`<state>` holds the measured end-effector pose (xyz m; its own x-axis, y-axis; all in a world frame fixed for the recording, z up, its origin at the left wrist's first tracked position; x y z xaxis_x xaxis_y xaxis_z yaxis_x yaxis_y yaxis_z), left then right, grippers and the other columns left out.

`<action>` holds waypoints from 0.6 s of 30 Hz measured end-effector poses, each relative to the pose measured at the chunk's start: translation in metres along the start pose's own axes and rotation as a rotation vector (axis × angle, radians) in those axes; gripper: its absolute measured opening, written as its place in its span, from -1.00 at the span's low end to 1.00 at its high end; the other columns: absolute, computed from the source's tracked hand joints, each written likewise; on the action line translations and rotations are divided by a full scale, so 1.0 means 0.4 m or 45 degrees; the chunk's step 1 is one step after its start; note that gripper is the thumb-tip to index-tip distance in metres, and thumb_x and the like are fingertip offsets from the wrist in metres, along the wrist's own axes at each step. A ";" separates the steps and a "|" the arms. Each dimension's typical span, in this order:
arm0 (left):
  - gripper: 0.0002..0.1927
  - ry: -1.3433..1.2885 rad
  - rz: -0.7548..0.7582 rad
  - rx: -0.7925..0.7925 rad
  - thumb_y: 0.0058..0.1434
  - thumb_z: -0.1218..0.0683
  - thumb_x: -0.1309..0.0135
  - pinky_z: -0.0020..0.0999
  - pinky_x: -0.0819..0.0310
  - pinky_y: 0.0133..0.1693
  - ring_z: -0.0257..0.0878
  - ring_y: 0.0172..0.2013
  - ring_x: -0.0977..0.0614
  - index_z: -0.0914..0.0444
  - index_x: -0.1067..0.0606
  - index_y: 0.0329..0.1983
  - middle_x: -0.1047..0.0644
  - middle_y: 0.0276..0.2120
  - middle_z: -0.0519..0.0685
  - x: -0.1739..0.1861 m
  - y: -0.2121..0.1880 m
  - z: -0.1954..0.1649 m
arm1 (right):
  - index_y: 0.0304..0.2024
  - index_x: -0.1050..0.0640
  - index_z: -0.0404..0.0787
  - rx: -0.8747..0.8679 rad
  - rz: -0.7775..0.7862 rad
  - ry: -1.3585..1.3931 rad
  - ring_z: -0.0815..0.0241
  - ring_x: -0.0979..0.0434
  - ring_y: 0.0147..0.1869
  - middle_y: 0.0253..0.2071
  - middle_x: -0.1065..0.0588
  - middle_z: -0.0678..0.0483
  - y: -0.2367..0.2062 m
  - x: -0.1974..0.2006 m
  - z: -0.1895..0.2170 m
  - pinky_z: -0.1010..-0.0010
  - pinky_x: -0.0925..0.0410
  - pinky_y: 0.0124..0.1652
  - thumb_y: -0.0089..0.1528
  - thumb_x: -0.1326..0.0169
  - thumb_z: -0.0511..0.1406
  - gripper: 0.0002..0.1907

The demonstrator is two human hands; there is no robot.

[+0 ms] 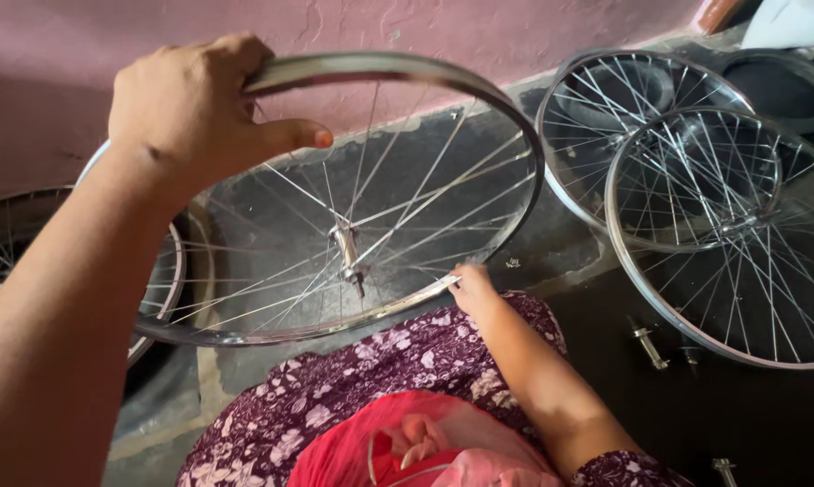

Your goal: The person laces a bicycle wheel by inserting spokes through the rim and hub. They rotate the wheel to access different spoke holes and continue adding spokes one by one.

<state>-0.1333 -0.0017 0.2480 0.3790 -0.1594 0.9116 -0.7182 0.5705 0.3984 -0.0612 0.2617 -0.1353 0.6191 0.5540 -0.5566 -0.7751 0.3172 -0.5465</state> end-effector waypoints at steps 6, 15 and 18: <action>-0.33 -0.210 -0.184 -0.007 0.38 -0.52 0.07 -0.05 -0.46 -0.32 0.03 -0.37 -0.64 0.11 -0.67 -0.13 -0.60 -0.45 -0.02 -0.020 0.044 0.044 | 0.18 -0.30 0.03 0.249 0.084 0.032 0.09 -0.37 0.10 0.06 -0.34 0.04 -0.020 0.000 0.023 0.13 -0.29 0.07 0.09 0.06 -0.62 -0.33; -0.43 -0.353 -0.405 0.165 0.45 -0.43 0.12 -0.07 -0.45 -0.19 -0.11 -0.31 -0.65 0.03 -0.66 -0.26 -0.59 -0.47 -0.12 -0.138 0.105 0.115 | 0.27 -0.22 0.05 0.385 0.093 0.206 0.14 -0.35 0.20 0.15 -0.29 0.02 0.023 0.029 0.006 0.19 -0.32 0.14 0.09 0.04 -0.63 -0.24; -0.51 -0.267 -0.634 0.274 0.44 -0.39 0.13 0.11 -0.32 0.10 -0.01 -0.03 -0.57 -0.06 -0.66 -0.02 -0.60 -0.19 0.00 -0.176 0.116 0.131 | 0.32 -0.20 0.03 0.368 0.039 0.082 0.13 -0.33 0.23 0.18 -0.29 0.03 0.026 0.040 -0.009 0.22 -0.30 0.15 0.10 0.04 -0.62 -0.21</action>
<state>-0.2240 -0.0064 0.2076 0.5937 -0.5355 0.6006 -0.5938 0.2122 0.7761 -0.0590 0.2712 -0.1521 0.5943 0.5197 -0.6138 -0.7917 0.5122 -0.3330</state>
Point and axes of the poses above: each hand's wrist, its own y-axis towards the middle knuckle, its own x-axis out of the back of the hand, z = x × y, the point moved 1 cm from there along y, towards the middle knuckle
